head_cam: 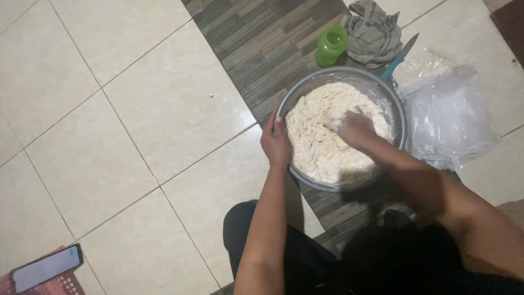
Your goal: The person mixes flour and water in a metal bowl using their right hand. They knead the mixture until it forms a cohesive dough.
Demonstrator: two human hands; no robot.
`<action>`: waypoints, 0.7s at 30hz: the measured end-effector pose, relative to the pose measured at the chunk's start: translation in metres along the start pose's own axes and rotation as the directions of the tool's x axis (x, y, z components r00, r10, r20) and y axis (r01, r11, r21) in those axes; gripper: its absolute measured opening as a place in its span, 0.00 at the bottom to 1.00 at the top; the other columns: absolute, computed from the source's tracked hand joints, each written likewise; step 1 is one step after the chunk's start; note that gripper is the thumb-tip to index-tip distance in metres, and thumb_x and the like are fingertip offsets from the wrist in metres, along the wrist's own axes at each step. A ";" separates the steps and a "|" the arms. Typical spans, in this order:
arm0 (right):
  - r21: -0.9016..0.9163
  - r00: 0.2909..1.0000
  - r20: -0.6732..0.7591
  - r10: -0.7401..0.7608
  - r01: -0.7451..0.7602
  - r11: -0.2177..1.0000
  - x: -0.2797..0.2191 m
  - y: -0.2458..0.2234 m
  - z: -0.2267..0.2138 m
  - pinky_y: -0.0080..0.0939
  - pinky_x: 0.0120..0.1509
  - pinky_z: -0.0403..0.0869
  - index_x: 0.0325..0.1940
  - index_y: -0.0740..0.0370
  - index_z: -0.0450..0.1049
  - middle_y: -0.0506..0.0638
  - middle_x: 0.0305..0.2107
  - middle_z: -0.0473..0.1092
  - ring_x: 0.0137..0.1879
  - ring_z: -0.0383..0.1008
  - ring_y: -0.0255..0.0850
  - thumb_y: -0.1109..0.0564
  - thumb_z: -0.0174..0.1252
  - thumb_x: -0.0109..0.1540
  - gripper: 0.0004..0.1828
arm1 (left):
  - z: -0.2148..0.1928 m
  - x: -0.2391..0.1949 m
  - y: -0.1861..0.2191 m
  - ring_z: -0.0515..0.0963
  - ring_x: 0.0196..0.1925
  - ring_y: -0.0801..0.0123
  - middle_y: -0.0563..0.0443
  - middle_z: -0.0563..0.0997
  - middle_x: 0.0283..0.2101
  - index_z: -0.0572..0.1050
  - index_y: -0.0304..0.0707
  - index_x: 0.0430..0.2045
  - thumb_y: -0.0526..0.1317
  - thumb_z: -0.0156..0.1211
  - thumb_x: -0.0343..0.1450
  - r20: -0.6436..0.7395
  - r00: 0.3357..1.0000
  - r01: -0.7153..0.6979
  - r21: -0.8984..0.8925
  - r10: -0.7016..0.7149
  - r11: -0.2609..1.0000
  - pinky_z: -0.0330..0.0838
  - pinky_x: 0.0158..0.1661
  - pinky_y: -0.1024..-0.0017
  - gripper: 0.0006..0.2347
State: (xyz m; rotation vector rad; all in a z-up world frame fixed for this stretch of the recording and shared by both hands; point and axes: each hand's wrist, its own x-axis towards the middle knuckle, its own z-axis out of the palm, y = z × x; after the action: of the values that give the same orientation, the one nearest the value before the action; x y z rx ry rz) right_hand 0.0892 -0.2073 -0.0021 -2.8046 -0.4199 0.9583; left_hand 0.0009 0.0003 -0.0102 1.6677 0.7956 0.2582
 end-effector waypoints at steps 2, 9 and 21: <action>-0.051 0.994 0.075 -0.084 0.088 0.995 -0.025 -0.003 -0.005 0.57 0.84 0.39 0.48 0.57 0.82 0.68 0.62 0.64 0.77 0.51 0.60 0.29 0.55 0.61 0.31 | 0.001 0.006 -0.004 0.80 0.54 0.65 0.40 0.83 0.54 0.78 0.41 0.58 0.44 0.55 0.76 0.041 0.999 0.037 -0.135 -0.032 0.990 0.70 0.55 0.70 0.16; -0.342 0.848 0.145 -0.510 0.526 0.778 -0.044 -0.073 0.049 0.73 0.79 0.35 0.70 0.55 0.66 0.60 0.67 0.61 0.78 0.50 0.58 0.49 0.59 0.59 0.34 | 0.004 0.017 -0.022 0.78 0.53 0.70 0.43 0.83 0.52 0.77 0.36 0.58 0.43 0.54 0.77 0.146 0.987 0.118 -0.337 -0.072 0.934 0.69 0.56 0.73 0.17; -0.383 0.992 0.007 -0.125 0.118 0.916 0.042 -0.080 0.010 0.75 0.81 0.46 0.60 0.52 0.76 0.54 0.62 0.71 0.77 0.59 0.52 0.48 0.55 0.64 0.21 | -0.006 0.003 0.000 0.82 0.42 0.68 0.42 0.87 0.42 0.81 0.44 0.54 0.46 0.56 0.74 0.001 0.999 0.046 0.021 -0.046 0.999 0.74 0.47 0.69 0.16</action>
State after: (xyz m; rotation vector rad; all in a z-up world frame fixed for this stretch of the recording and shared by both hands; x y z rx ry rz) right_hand 0.0978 -0.1178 -0.0159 -3.0768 -0.8554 0.9069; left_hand 0.0001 0.0071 -0.0092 1.6669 0.8373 0.2177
